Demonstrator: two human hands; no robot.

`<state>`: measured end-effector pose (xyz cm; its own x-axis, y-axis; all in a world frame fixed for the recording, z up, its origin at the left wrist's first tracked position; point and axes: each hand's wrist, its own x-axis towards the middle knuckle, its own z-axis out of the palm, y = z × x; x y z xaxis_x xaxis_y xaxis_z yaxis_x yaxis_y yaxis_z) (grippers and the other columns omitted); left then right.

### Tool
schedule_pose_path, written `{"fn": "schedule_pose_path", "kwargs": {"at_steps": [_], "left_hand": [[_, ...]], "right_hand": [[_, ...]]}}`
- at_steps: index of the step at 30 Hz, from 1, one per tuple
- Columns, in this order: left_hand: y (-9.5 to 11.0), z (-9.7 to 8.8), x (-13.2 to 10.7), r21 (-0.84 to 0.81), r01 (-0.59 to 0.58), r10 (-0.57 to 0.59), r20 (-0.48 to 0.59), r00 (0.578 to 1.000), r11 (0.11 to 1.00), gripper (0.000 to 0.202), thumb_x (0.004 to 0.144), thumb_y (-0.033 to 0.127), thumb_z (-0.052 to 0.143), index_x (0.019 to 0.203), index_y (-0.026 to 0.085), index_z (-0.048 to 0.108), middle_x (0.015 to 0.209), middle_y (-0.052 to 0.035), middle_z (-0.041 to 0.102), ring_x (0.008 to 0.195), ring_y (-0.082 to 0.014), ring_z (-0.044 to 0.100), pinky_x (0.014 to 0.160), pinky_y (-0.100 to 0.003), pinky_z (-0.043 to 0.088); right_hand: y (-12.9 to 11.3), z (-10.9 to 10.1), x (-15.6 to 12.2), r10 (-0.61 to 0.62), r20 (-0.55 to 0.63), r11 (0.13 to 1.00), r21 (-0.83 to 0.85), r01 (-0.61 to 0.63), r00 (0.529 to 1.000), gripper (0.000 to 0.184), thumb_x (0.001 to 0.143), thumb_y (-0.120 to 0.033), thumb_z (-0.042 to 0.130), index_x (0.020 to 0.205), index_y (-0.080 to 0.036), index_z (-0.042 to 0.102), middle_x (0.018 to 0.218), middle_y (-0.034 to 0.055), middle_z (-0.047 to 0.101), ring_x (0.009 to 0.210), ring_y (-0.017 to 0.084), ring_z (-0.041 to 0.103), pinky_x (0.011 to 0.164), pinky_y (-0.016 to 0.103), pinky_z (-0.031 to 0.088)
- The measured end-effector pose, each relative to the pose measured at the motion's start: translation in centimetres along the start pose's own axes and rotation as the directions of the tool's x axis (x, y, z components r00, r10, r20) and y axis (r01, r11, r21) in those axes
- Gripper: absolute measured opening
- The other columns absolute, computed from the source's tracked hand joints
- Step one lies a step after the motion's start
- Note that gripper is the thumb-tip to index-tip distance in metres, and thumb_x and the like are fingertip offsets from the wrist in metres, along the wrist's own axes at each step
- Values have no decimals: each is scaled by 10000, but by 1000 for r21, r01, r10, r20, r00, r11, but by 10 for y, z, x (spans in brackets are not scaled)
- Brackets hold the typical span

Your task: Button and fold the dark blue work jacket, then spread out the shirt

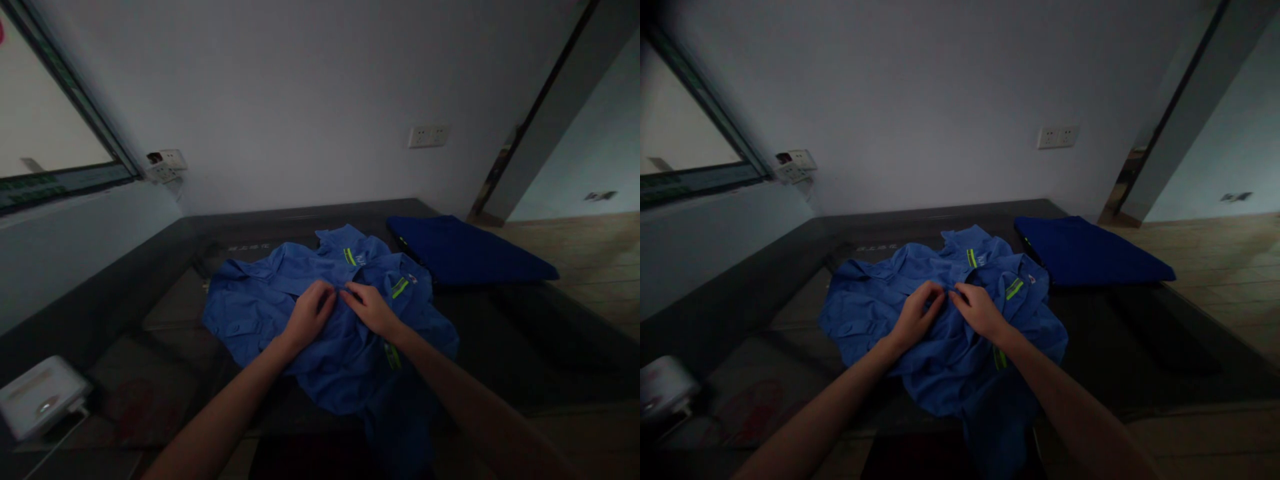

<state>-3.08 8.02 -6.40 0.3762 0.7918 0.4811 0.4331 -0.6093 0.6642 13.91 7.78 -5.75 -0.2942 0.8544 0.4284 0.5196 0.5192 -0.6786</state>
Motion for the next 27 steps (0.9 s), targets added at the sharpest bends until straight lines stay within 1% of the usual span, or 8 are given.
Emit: {"fn": "schedule_pose_path", "kwargs": {"at_steps": [3, 5, 9, 14, 17, 20, 24, 27], "left_hand": [[-4, 3, 3, -242, 125, -137, -32, 990, 962, 222, 847, 235, 533, 1064, 197, 502, 839, -11, 562, 769, -137, 555, 724, -255, 460], [-8, 3, 5, -364, 191, -199, 16, 980, 911, 319, 814, 243, 574, 1121, 188, 506, 825, -7, 564, 753, -130, 559, 694, -239, 461], [-13, 1, 10, -476, 280, -250, 126, 960, 834, 296, 767, 337, 629, 999, 158, 590, 790, -17, 583, 707, -125, 554, 639, -228, 448], [-14, -1, 10, -527, 308, -284, 128, 950, 792, 302, 757, 401, 634, 931, 159, 582, 698, 18, 564, 624, -110, 540, 590, -222, 434], [-11, 0, 8, -461, 284, -273, 93, 958, 841, 240, 762, 358, 630, 887, 161, 570, 676, 26, 549, 618, -109, 534, 590, -221, 432], [-8, 1, 6, -311, 235, -241, 21, 970, 921, 148, 783, 297, 600, 839, 166, 559, 701, 18, 554, 645, -115, 535, 606, -224, 431], [-7, 4, 3, -86, 137, -141, -46, 989, 987, 37, 807, 215, 548, 816, 180, 541, 708, 19, 561, 653, -120, 535, 649, -240, 434], [-9, 6, 0, 49, 62, -59, -68, 996, 997, 34, 796, 161, 532, 821, 185, 534, 729, 12, 571, 687, -133, 549, 678, -253, 436]], "right_hand": [[0, -1, 0, -17, -3, 998, -61, 17, 1000, 268, 901, -266, 453, 641, -200, 462, 602, -14, 520, 582, 142, 499, 552, 251, 340], [0, -1, -1, -29, 4, 995, -93, 29, 1000, 268, 907, -258, 448, 646, -201, 448, 615, -14, 514, 603, 141, 500, 568, 250, 337], [2, 0, -1, -52, 25, 993, -108, 55, 998, 241, 918, -255, 439, 685, -199, 465, 692, 8, 546, 678, 155, 520, 623, 256, 351], [3, 0, -1, -43, 14, 992, -116, 45, 999, 263, 929, -270, 424, 675, -206, 437, 678, 5, 524, 666, 157, 513, 617, 258, 346], [3, 1, -1, -52, 18, 990, -132, 54, 998, 248, 933, -265, 420, 693, -206, 442, 700, 11, 534, 686, 162, 523, 636, 265, 359], [4, 2, -2, -71, 34, 979, -187, 77, 997, 231, 935, -252, 420, 712, -203, 454, 725, 20, 546, 714, 168, 531, 659, 272, 369], [5, 5, -4, -109, 71, 952, -279, 124, 992, 218, 944, -241, 404, 745, -197, 481, 756, 35, 561, 758, 175, 533, 685, 276, 380], [4, 7, -5, -131, 94, 936, -318, 154, 987, 214, 945, -240, 399, 760, -192, 495, 761, 42, 567, 761, 181, 532, 691, 282, 387]]}}
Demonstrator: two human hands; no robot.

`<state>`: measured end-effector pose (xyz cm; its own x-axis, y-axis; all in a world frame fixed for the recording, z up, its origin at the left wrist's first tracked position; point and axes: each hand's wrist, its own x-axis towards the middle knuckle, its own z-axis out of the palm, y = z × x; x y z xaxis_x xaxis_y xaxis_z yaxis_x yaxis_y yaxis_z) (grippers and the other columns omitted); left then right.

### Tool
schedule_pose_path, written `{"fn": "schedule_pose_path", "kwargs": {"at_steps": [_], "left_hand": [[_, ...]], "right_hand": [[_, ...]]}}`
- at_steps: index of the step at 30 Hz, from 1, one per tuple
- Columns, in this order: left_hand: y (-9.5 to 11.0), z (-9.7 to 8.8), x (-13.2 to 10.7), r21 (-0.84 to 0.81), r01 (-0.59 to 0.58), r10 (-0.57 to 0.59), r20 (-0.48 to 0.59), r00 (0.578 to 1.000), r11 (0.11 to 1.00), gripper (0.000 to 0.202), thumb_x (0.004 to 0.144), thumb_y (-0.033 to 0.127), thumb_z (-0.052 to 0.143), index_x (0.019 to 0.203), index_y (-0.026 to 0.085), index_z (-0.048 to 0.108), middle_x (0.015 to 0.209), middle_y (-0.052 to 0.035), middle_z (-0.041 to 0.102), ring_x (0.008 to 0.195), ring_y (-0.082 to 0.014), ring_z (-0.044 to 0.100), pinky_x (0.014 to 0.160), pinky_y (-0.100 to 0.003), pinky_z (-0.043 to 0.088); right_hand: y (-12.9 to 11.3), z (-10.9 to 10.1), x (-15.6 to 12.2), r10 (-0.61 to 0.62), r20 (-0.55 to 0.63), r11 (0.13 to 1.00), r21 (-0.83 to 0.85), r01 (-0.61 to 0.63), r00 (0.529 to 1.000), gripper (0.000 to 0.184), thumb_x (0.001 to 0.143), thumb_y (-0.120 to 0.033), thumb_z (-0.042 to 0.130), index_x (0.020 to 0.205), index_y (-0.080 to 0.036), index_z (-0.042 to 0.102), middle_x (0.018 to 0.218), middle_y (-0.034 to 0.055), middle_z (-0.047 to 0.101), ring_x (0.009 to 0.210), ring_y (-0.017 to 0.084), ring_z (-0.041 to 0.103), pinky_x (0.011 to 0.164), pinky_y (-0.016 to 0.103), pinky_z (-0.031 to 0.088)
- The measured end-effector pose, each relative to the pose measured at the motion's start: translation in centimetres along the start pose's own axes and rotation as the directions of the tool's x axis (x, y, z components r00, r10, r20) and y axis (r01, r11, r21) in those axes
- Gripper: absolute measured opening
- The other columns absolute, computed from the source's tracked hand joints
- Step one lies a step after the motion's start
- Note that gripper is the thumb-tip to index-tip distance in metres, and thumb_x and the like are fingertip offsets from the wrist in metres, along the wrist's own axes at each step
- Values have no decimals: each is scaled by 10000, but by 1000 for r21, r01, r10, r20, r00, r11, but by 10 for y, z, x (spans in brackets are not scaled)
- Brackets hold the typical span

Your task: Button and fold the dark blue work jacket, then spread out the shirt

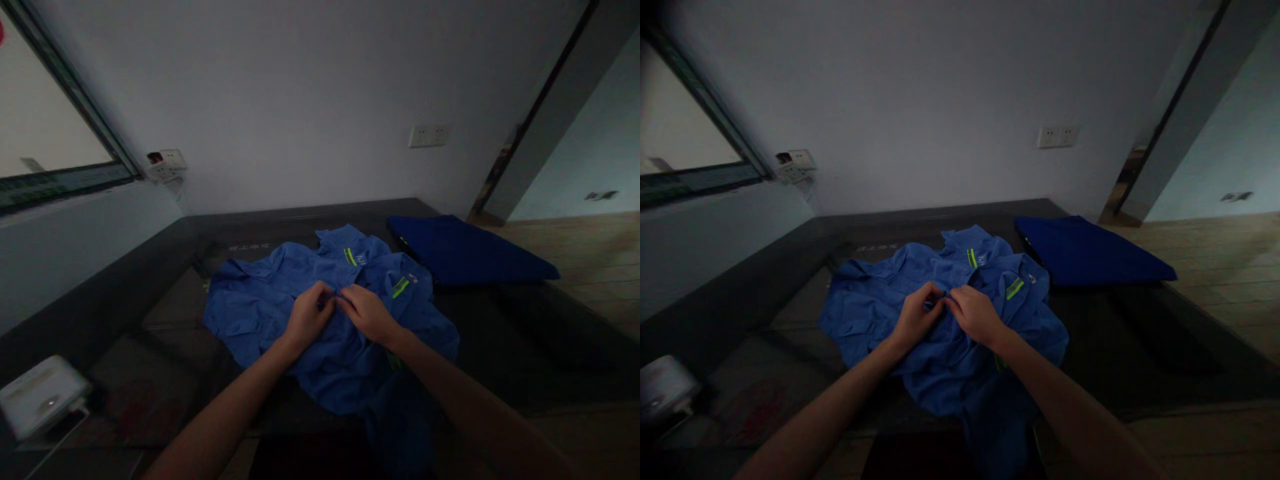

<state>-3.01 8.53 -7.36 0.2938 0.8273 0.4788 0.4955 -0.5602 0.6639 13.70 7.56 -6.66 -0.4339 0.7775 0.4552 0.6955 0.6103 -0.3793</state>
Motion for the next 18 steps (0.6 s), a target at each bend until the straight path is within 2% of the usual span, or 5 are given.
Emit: {"fn": "schedule_pose_path", "kwargs": {"at_steps": [5, 8, 12, 14, 18], "left_hand": [[1, -2, 0, -17, -12, 11, -14, 1000, 1000, 120, 789, 154, 534, 899, 186, 569, 805, -11, 613, 740, -148, 576, 706, -262, 448], [3, -5, 4, -202, 50, -45, 33, 998, 978, 193, 816, 220, 526, 988, 180, 603, 894, -34, 651, 810, -164, 600, 759, -276, 463], [-1, -5, 10, -473, 215, -145, 179, 973, 854, 311, 868, 311, 423, 1046, 143, 615, 746, -30, 640, 726, -164, 611, 721, -283, 486], [-6, -3, 11, -505, 231, -146, 202, 968, 832, 301, 826, 289, 487, 1055, 139, 612, 736, -23, 634, 719, -158, 605, 721, -279, 486], [-10, -2, 10, -470, 193, -104, 209, 972, 861, 258, 771, 238, 563, 1006, 153, 628, 758, -12, 633, 701, -145, 588, 694, -261, 481]], "right_hand": [[-2, 1, -1, 7, -26, 998, 64, -6, 1000, 217, 948, -251, 389, 780, -195, 514, 785, 46, 584, 779, 180, 542, 712, 280, 398], [0, 1, 0, 37, -92, 990, 138, -24, 995, 215, 945, -272, 394, 789, -198, 522, 791, 44, 588, 787, 180, 548, 720, 278, 401], [4, -2, 2, 89, -146, 976, 212, -56, 985, 258, 945, -318, 393, 742, -199, 498, 738, 26, 560, 720, 169, 537, 676, 269, 396], [4, -4, 2, 89, -147, 972, 229, -53, 985, 267, 944, -319, 400, 724, -197, 490, 727, 23, 552, 711, 166, 533, 673, 268, 393], [2, -6, 2, 58, -128, 972, 233, -26, 990, 252, 938, -289, 427, 714, -195, 494, 736, 26, 559, 736, 167, 535, 695, 271, 392]]}}
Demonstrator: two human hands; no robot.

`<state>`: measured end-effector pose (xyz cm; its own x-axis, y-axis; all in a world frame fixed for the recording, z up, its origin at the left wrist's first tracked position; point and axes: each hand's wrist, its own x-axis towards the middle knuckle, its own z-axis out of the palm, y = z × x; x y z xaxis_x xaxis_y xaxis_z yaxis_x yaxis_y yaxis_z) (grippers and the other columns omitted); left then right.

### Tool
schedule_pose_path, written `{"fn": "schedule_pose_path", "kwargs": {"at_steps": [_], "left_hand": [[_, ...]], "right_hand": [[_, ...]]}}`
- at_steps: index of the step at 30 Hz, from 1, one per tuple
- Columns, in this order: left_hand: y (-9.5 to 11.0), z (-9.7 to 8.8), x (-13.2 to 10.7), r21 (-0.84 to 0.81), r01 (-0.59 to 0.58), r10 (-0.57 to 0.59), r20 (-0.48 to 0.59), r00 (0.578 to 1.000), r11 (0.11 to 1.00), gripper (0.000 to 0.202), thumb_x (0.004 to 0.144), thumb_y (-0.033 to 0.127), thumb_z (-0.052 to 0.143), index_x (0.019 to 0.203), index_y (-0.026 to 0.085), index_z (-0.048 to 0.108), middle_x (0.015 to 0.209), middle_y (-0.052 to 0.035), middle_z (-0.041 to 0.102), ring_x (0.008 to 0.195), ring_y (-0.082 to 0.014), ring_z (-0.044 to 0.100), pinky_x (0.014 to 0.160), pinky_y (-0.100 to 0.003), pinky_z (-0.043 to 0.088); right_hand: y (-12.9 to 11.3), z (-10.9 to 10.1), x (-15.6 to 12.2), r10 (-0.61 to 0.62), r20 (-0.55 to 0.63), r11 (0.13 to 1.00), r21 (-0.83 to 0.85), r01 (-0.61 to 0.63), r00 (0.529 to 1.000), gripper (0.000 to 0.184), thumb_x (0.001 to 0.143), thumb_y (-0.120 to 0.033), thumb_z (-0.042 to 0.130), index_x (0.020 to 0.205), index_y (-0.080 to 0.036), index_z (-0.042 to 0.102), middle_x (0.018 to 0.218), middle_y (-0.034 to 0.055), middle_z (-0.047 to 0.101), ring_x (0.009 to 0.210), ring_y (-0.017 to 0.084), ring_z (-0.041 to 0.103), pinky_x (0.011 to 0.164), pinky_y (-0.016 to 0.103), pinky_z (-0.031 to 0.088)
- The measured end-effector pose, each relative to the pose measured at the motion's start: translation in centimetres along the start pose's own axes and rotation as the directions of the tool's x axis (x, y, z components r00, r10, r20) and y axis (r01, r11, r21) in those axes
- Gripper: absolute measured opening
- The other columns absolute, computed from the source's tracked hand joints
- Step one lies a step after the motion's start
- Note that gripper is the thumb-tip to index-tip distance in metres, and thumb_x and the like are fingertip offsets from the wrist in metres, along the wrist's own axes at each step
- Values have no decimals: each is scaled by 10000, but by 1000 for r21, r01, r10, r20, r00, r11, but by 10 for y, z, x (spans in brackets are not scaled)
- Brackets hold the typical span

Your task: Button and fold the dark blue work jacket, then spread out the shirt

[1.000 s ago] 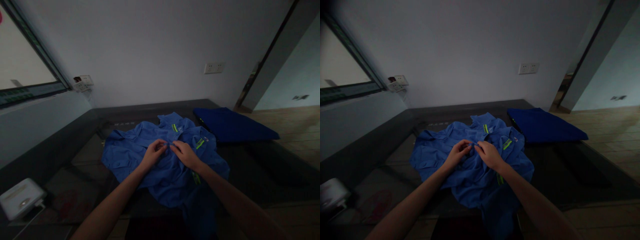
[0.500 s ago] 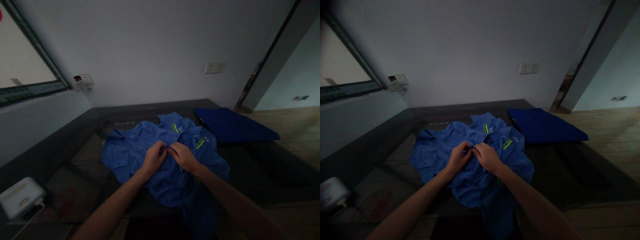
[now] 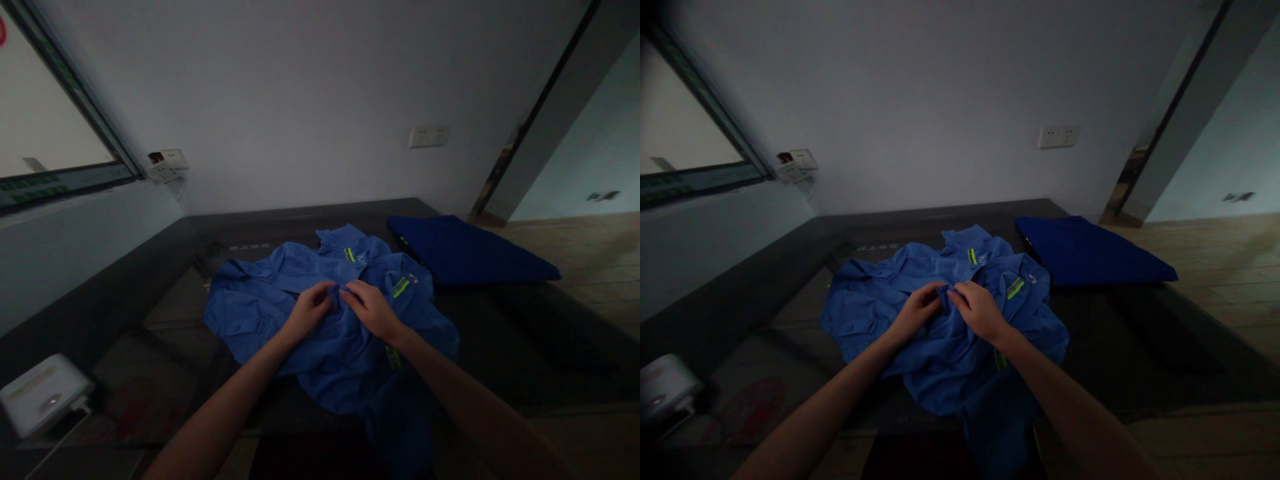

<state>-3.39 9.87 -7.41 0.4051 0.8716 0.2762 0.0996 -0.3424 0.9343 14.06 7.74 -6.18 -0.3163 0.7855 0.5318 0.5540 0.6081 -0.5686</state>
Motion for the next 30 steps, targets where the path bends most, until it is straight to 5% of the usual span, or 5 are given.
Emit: {"fn": "schedule_pose_path", "kwargs": {"at_steps": [11, 19, 26, 30], "left_hand": [[8, -7, -2, 248, -59, 58, 12, 998, 967, 166, 784, 185, 517, 903, 167, 632, 789, -15, 631, 725, -141, 580, 688, -240, 466], [6, -5, -2, 354, -85, 102, -30, 994, 932, 49, 774, 190, 537, 802, 169, 571, 753, -5, 612, 716, -146, 567, 684, -248, 437], [3, -6, 1, 471, -112, 236, -213, 948, 875, 114, 872, 283, 474, 861, 187, 535, 970, -64, 569, 940, -184, 531, 873, -320, 412], [0, -13, 3, 364, 13, 104, -301, 948, 931, 206, 937, 336, 348, 936, 195, 498, 968, -59, 596, 902, -166, 565, 838, -304, 426]], "right_hand": [[-4, -3, 1, -63, 0, 996, -67, 63, 998, 258, 944, -273, 420, 702, -202, 475, 696, 14, 530, 700, 163, 520, 659, 273, 387], [-11, -3, -2, -230, 97, 971, -47, 235, 968, 175, 940, -253, 428, 865, -180, 568, 823, 58, 630, 797, 184, 547, 755, 299, 421], [-9, -5, -2, -122, 185, 989, -60, 135, 975, 245, 934, -342, 453, 832, -171, 595, 794, 56, 637, 762, 172, 579, 700, 266, 419], [-9, -4, -2, -47, 372, 991, -102, 91, 927, 282, 887, -441, 524, 815, -181, 606, 764, 32, 653, 760, 183, 616, 665, 253, 402]]}}
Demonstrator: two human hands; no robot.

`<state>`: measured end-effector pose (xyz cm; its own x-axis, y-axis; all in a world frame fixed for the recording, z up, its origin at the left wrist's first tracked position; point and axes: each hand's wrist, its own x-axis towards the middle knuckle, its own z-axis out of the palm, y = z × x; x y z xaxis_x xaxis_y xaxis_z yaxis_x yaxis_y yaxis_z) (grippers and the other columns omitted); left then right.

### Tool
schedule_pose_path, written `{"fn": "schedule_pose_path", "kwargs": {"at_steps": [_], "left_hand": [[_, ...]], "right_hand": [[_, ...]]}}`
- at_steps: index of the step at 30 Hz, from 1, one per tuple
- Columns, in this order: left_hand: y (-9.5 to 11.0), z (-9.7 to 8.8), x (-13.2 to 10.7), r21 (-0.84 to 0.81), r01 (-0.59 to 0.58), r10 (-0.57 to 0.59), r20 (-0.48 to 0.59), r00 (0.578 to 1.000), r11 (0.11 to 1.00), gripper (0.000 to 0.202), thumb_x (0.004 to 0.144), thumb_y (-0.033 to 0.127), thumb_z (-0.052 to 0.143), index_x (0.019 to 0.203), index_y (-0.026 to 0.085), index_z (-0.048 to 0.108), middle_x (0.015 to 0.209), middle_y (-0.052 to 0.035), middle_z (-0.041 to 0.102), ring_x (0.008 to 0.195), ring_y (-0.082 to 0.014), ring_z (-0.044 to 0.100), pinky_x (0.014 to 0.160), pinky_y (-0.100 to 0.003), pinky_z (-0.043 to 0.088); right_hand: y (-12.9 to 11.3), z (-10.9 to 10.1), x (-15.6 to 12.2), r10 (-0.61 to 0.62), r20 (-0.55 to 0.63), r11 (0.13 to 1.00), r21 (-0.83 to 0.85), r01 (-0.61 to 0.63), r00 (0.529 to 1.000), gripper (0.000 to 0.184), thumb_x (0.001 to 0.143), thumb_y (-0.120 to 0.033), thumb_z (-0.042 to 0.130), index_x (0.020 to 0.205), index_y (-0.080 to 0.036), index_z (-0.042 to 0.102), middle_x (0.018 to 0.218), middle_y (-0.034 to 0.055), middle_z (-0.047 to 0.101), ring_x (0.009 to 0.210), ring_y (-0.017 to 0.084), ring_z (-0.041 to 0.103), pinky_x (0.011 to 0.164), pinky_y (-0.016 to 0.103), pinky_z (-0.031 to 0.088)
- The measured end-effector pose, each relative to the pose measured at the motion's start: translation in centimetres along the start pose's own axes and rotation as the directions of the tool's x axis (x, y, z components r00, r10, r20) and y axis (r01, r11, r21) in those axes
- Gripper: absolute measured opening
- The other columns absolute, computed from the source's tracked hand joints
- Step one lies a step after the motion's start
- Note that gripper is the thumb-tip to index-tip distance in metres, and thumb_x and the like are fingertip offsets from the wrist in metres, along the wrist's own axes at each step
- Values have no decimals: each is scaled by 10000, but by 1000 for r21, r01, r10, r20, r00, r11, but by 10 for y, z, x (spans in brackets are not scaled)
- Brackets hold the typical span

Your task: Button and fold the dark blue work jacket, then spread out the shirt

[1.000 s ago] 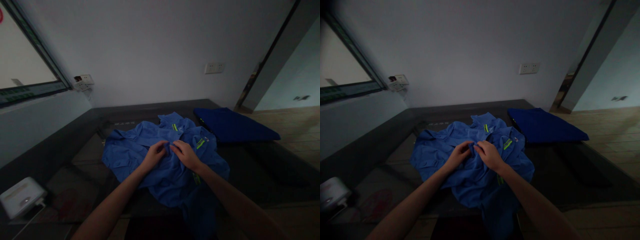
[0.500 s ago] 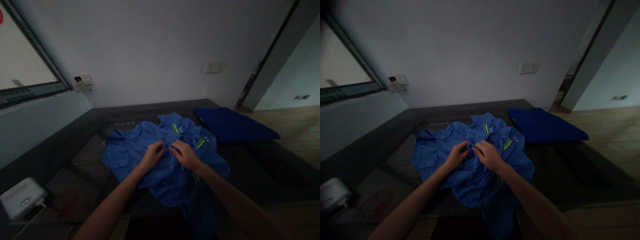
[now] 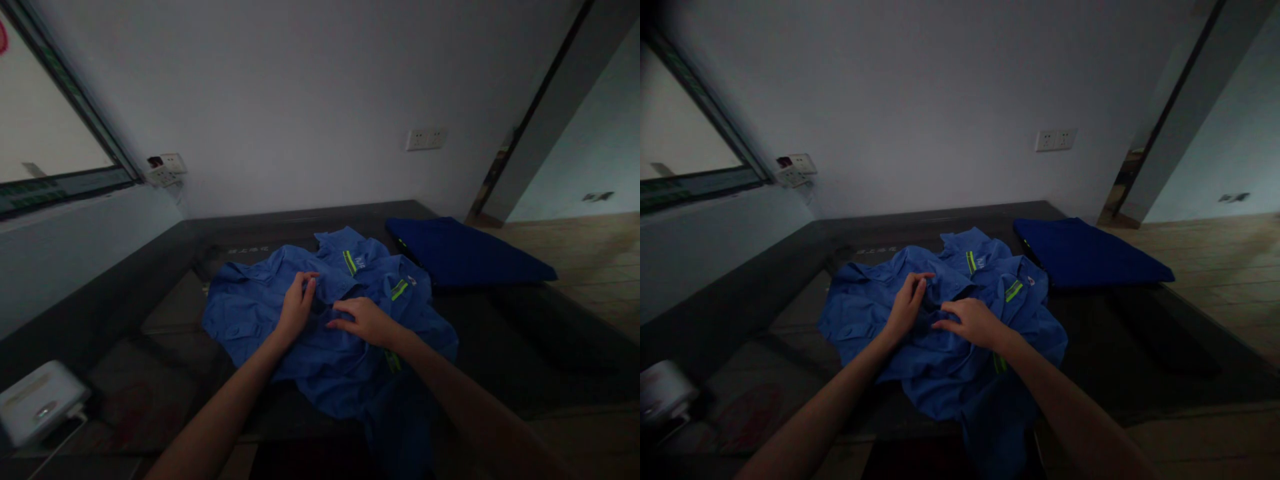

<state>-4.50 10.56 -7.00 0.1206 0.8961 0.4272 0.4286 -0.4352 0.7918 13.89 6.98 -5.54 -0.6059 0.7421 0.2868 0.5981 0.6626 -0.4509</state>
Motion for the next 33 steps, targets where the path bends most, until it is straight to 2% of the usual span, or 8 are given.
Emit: {"fn": "schedule_pose_path", "kwargs": {"at_steps": [4, 7, 11, 17, 20, 23, 28, 33], "left_hand": [[-6, -9, 6, 58, 150, -144, -96, 985, 987, 246, 935, 397, 332, 900, 196, 468, 735, 4, 544, 688, -154, 555, 675, -269, 432], [-6, -15, 9, 136, 139, -135, -32, 990, 981, 294, 909, 446, 391, 1045, 194, 462, 707, 23, 534, 600, -150, 540, 608, -261, 427], [-3, -20, 13, 273, -48, -1, 177, 984, 961, 608, 791, 518, 581, 1279, 214, 382, 954, -51, 589, 813, -215, 609, 749, -331, 475], [-21, -13, 43, 485, -315, 87, 435, 896, 816, 867, 657, 592, 680, 1393, 267, 357, 1173, -103, 462, 1027, -279, 546, 902, -415, 448], [-43, 0, 71, 574, -399, 92, 488, 868, 715, 824, 639, 561, 714, 1359, 294, 416, 1349, -132, 372, 1228, -350, 387, 1013, -515, 314], [-65, 15, 93, 628, -354, -13, 502, 865, 693, 695, 684, 575, 670, 1302, 331, 468, 1443, -105, 314, 1321, -379, 251, 1034, -618, 181], [-87, 30, 103, 631, -199, -78, 383, 921, 750, 434, 837, 454, 534, 1227, 265, 525, 1330, -107, 477, 1246, -306, 398, 1023, -526, 266], [-92, 20, 101, 583, -113, -96, 316, 944, 805, 385, 835, 327, 527, 1201, 211, 551, 1189, -125, 606, 1134, -286, 534, 974, -419, 366]], "right_hand": [[-10, -2, -3, 91, 153, 989, -132, -71, 984, 380, 807, -540, 584, 922, -181, 629, 806, 65, 680, 763, 228, 633, 639, 277, 409], [-19, -8, -17, 123, 264, 971, -231, -62, 957, 475, 743, -547, 652, 1011, -156, 641, 894, 122, 682, 822, 272, 631, 697, 334, 443], [-19, -18, -62, 127, 310, 979, -191, -69, 942, 613, 681, -538, 711, 1151, -154, 622, 1000, 149, 666, 954, 303, 603, 868, 433, 430], [8, -14, -139, 259, 218, 950, -234, -207, 941, 1017, 478, -596, 793, 1360, -209, 463, 1284, 190, 520, 1203, 398, 435, 1047, 579, 232], [21, -10, -155, 335, 101, 916, -268, -299, 937, 872, 530, -544, 797, 1313, -286, 514, 1238, 149, 554, 1162, 380, 467, 1035, 608, 223], [32, -7, -154, 363, -2, 892, -287, -349, 932, 613, 692, -467, 716, 1263, -313, 555, 1198, 133, 576, 1126, 347, 490, 980, 575, 314], [45, -7, -136, 369, -68, 864, -343, -369, 927, 415, 802, -314, 616, 1215, -300, 575, 1147, 113, 603, 1071, 307, 515, 913, 513, 374], [55, -13, -114, 339, -66, 867, -365, -339, 938, 336, 849, -273, 545, 1184, -271, 568, 1148, 102, 611, 1074, 288, 510, 890, 472, 378]]}}
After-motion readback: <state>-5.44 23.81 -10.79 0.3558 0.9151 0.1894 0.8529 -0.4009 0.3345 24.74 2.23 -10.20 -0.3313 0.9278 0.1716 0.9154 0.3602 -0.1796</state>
